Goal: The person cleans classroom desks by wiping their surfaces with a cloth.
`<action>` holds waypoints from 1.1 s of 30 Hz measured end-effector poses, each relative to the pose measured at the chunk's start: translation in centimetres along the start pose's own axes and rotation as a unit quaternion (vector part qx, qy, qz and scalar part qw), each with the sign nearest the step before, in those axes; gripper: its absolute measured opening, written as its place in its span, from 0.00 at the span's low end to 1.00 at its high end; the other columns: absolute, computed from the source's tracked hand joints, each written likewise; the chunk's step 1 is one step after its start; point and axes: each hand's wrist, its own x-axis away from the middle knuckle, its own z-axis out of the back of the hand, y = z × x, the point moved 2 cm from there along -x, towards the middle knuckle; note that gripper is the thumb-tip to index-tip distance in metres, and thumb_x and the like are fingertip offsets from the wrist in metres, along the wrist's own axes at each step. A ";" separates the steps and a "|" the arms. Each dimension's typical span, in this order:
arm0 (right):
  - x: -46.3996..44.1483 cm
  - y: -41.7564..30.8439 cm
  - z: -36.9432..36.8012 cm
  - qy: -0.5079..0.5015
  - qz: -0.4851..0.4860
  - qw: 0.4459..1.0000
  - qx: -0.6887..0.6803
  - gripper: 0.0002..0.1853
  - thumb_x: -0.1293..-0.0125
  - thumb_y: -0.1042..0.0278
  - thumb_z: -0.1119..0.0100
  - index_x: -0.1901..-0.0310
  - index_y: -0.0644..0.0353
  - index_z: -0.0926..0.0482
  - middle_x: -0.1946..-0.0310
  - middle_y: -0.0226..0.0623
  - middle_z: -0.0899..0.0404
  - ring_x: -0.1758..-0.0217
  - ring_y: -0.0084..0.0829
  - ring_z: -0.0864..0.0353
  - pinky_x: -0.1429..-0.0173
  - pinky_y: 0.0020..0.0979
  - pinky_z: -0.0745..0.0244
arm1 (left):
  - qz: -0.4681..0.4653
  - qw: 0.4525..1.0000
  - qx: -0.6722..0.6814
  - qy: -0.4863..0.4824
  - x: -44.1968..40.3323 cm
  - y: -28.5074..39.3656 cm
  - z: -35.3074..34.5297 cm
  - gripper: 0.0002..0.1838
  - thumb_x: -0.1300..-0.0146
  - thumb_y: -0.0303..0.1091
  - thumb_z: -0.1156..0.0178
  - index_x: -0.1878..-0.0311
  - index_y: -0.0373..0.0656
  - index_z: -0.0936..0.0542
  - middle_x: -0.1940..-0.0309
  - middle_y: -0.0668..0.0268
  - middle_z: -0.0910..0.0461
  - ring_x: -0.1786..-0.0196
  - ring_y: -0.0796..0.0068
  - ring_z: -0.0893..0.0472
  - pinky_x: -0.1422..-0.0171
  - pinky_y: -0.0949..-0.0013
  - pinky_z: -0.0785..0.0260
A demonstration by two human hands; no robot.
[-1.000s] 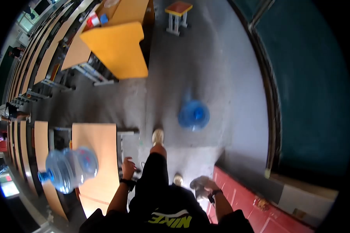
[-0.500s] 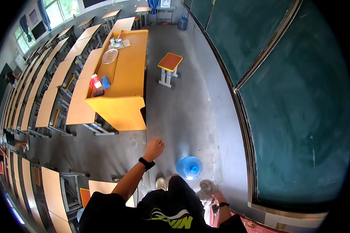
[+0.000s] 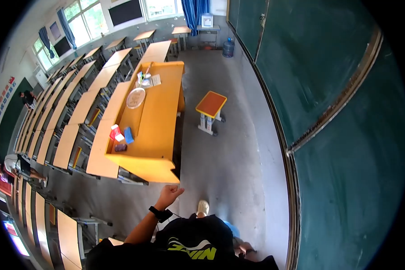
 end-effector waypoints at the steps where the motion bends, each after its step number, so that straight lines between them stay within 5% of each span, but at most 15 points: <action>1: -3.0 -0.9 2.2 0.012 0.026 0.999 0.032 0.25 0.25 0.61 0.52 0.30 0.52 0.23 0.35 0.50 0.19 0.34 0.47 0.18 0.32 0.48 0.24 | -0.013 1.000 -0.021 0.002 -2.5 0.1 0.3 0.31 0.31 0.39 0.30 0.80 0.40 0.41 0.83 0.74 0.47 0.76 0.83 0.46 0.74 0.64 0.52; 4: -10.6 -6.6 11.6 0.088 0.233 0.968 0.034 0.23 0.26 0.64 0.53 0.34 0.49 0.19 0.35 0.44 0.18 0.33 0.48 0.19 0.30 0.48 0.25 | -0.049 0.996 -0.071 0.029 -7.3 1.5 -0.6 0.30 0.30 0.39 0.32 0.81 0.39 0.39 0.85 0.73 0.45 0.77 0.84 0.45 0.74 0.64 0.49; 6: -10.8 -13.2 20.8 0.170 0.150 0.971 0.075 0.23 0.36 0.63 0.37 0.39 0.53 0.17 0.42 0.48 0.15 0.38 0.53 0.17 0.33 0.48 0.21 | -0.011 1.000 -0.012 -0.010 -11.3 2.4 -2.0 0.25 0.35 0.38 0.32 0.80 0.32 0.30 0.87 0.58 0.41 0.80 0.78 0.40 0.75 0.56 0.43; 8: -14.1 -17.2 27.5 0.213 0.127 0.969 0.018 0.31 0.44 0.61 0.25 0.37 0.55 0.19 0.44 0.54 0.15 0.38 0.55 0.17 0.35 0.48 0.20 | -0.027 0.999 -0.005 -0.020 -14.9 4.5 -3.5 0.22 0.35 0.36 0.33 0.79 0.32 0.30 0.86 0.56 0.40 0.79 0.77 0.39 0.75 0.56 0.43; 13: -16.7 -25.9 40.4 0.277 0.151 0.942 -0.118 0.43 0.50 0.59 0.17 0.32 0.57 0.27 0.43 0.56 0.15 0.38 0.56 0.17 0.36 0.49 0.20 | -0.026 0.997 0.031 -0.069 -26.0 8.5 -6.4 0.20 0.37 0.33 0.36 0.78 0.33 0.33 0.84 0.58 0.42 0.77 0.78 0.40 0.73 0.57 0.43; 19: -25.2 -21.0 44.6 0.258 0.116 0.954 -0.102 0.44 0.51 0.54 0.18 0.33 0.62 0.25 0.39 0.58 0.18 0.34 0.55 0.19 0.32 0.50 0.22 | -0.047 0.994 0.071 -0.072 -40.6 11.6 -6.4 0.19 0.38 0.30 0.37 0.78 0.34 0.36 0.83 0.63 0.45 0.76 0.80 0.42 0.74 0.59 0.45; 20: -24.4 -20.1 44.6 0.233 0.053 0.966 -0.097 0.35 0.41 0.56 0.27 0.33 0.58 0.24 0.38 0.55 0.18 0.34 0.54 0.19 0.30 0.47 0.24 | -0.049 0.994 0.076 -0.069 -43.1 11.9 -6.5 0.19 0.38 0.30 0.37 0.78 0.34 0.36 0.83 0.63 0.45 0.75 0.80 0.42 0.74 0.59 0.45; 23: -19.0 -21.8 48.1 0.104 0.083 0.991 -0.031 0.23 0.24 0.61 0.54 0.30 0.45 0.22 0.31 0.41 0.20 0.28 0.45 0.23 0.23 0.40 0.28 | -0.060 0.993 0.076 -0.064 -50.3 12.5 -7.1 0.20 0.38 0.31 0.37 0.79 0.34 0.35 0.83 0.63 0.45 0.76 0.80 0.42 0.74 0.59 0.44; 25: -16.8 -22.7 49.7 0.095 -0.012 0.995 -0.034 0.24 0.25 0.62 0.52 0.30 0.40 0.21 0.29 0.39 0.22 0.26 0.42 0.23 0.23 0.40 0.28 | -0.077 0.993 0.045 -0.073 -54.5 13.7 -7.8 0.20 0.37 0.32 0.37 0.79 0.34 0.35 0.83 0.63 0.46 0.76 0.80 0.41 0.74 0.59 0.44; 26: -25.0 -14.2 44.2 0.126 0.030 0.991 -0.021 0.25 0.27 0.66 0.49 0.30 0.44 0.21 0.32 0.40 0.19 0.28 0.42 0.21 0.24 0.40 0.26 | -0.083 0.993 0.027 -0.079 -56.1 14.4 -7.9 0.21 0.37 0.33 0.37 0.79 0.34 0.35 0.83 0.63 0.46 0.76 0.80 0.41 0.74 0.59 0.44; 28: -22.9 -16.1 45.9 0.077 -0.035 0.996 0.017 0.32 0.38 0.60 0.30 0.31 0.55 0.23 0.39 0.46 0.15 0.35 0.45 0.16 0.32 0.43 0.20 | -0.047 0.993 0.031 -0.099 -59.3 16.6 -8.9 0.22 0.36 0.34 0.36 0.79 0.34 0.35 0.83 0.62 0.46 0.77 0.80 0.42 0.74 0.59 0.45; 29: -22.6 -16.9 46.2 0.085 0.007 0.993 -0.086 0.28 0.35 0.68 0.40 0.31 0.52 0.22 0.40 0.44 0.15 0.35 0.44 0.16 0.32 0.41 0.20 | -0.033 0.993 0.035 -0.107 -61.5 17.5 -9.4 0.23 0.36 0.35 0.36 0.79 0.34 0.36 0.83 0.62 0.46 0.77 0.80 0.42 0.74 0.59 0.45; 33: -22.1 -21.5 51.1 -0.006 -0.064 0.996 -0.067 0.34 0.36 0.76 0.46 0.27 0.41 0.27 0.43 0.42 0.13 0.45 0.46 0.12 0.43 0.47 0.15 | -0.079 0.985 0.040 -0.145 -71.0 16.9 -12.4 0.21 0.36 0.33 0.36 0.80 0.35 0.33 0.84 0.66 0.41 0.77 0.81 0.38 0.73 0.61 0.45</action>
